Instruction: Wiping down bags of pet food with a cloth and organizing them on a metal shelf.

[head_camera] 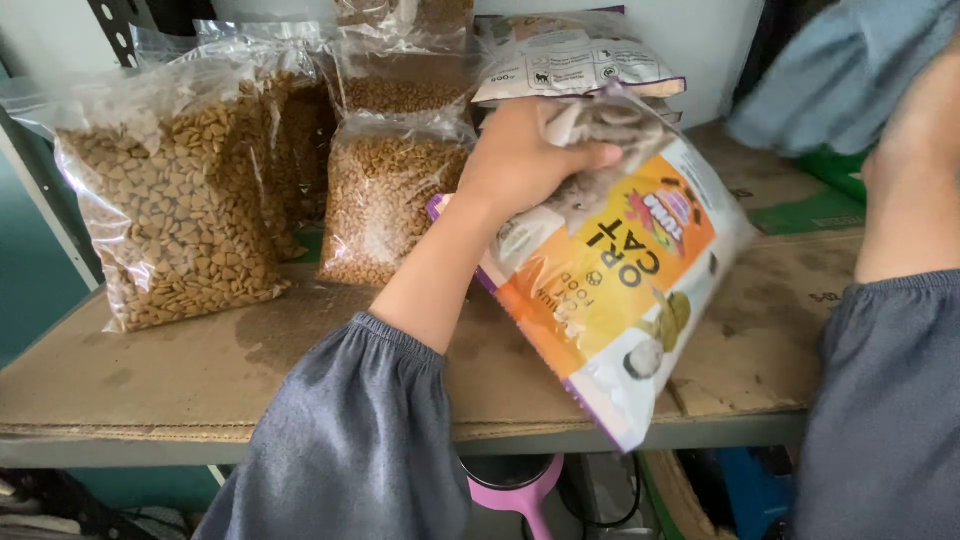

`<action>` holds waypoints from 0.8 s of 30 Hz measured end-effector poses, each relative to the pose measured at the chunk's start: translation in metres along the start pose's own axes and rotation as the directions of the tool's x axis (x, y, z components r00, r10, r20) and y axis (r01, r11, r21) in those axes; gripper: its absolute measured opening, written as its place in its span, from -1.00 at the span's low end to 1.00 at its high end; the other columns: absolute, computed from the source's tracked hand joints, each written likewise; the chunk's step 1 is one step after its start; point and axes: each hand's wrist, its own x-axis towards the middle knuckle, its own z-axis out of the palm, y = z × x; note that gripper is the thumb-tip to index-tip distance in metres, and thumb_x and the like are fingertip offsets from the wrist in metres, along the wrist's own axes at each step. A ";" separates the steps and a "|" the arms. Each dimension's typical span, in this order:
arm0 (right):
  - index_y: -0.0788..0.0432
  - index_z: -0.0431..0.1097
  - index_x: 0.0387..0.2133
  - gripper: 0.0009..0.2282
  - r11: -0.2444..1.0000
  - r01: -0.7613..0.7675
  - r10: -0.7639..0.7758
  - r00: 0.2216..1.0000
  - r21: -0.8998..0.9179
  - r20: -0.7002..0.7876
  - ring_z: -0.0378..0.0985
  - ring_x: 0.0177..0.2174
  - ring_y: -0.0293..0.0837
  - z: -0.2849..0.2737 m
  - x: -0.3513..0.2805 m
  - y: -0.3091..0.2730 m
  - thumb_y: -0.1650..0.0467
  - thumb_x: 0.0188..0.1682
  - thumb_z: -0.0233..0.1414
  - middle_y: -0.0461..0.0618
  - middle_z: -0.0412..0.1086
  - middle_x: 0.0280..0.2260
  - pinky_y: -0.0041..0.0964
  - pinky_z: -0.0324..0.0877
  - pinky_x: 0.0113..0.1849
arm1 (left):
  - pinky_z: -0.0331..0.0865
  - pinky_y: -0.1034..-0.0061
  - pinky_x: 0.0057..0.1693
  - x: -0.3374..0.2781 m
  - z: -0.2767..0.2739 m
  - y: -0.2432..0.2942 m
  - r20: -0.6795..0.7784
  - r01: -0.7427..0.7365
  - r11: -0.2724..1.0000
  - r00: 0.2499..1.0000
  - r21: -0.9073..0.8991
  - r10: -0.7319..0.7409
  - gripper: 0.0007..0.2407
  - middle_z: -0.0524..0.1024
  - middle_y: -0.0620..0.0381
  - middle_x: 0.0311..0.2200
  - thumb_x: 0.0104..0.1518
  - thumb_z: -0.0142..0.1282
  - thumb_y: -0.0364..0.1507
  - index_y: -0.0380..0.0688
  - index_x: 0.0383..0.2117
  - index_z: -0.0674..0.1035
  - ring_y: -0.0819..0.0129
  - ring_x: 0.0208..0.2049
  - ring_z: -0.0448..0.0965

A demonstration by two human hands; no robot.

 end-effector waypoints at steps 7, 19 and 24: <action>-0.13 0.46 0.02 -0.44 0.941 0.339 -0.338 0.940 0.016 -0.054 0.55 0.07 -0.17 -0.019 0.044 0.045 -0.13 -0.11 -0.09 -0.17 0.55 0.05 -0.17 0.40 0.11 | 0.30 0.56 -0.33 0.016 0.003 -0.023 -0.180 -0.237 0.971 0.957 -0.029 0.229 -0.76 0.63 0.30 -0.54 -0.11 0.41 -0.19 0.05 -0.57 0.56 0.52 -0.50 0.53; 0.09 0.37 -0.11 -0.67 0.782 0.624 -0.624 0.782 0.002 0.006 0.42 -0.10 -0.11 -0.009 0.030 0.032 0.10 0.20 -0.09 0.04 0.41 -0.13 -0.12 0.39 -0.02 | 0.49 -0.10 -0.01 0.008 0.014 -0.024 0.095 -0.362 0.852 0.931 0.378 0.354 -0.51 0.62 -0.29 -0.21 0.21 0.09 -0.07 -0.36 -0.06 0.56 -0.25 -0.07 0.64; 0.15 0.05 0.29 -0.72 0.588 0.789 -0.762 0.615 -0.179 0.204 0.26 0.18 0.29 -0.014 -0.014 0.009 0.26 0.46 -0.28 0.34 0.16 0.21 0.04 0.16 0.10 | 0.35 0.01 0.20 0.006 0.029 -0.016 0.093 -0.616 0.593 0.730 0.518 0.677 -0.39 0.46 -0.25 0.10 0.27 -0.15 0.04 -0.31 0.17 0.37 -0.11 0.14 0.47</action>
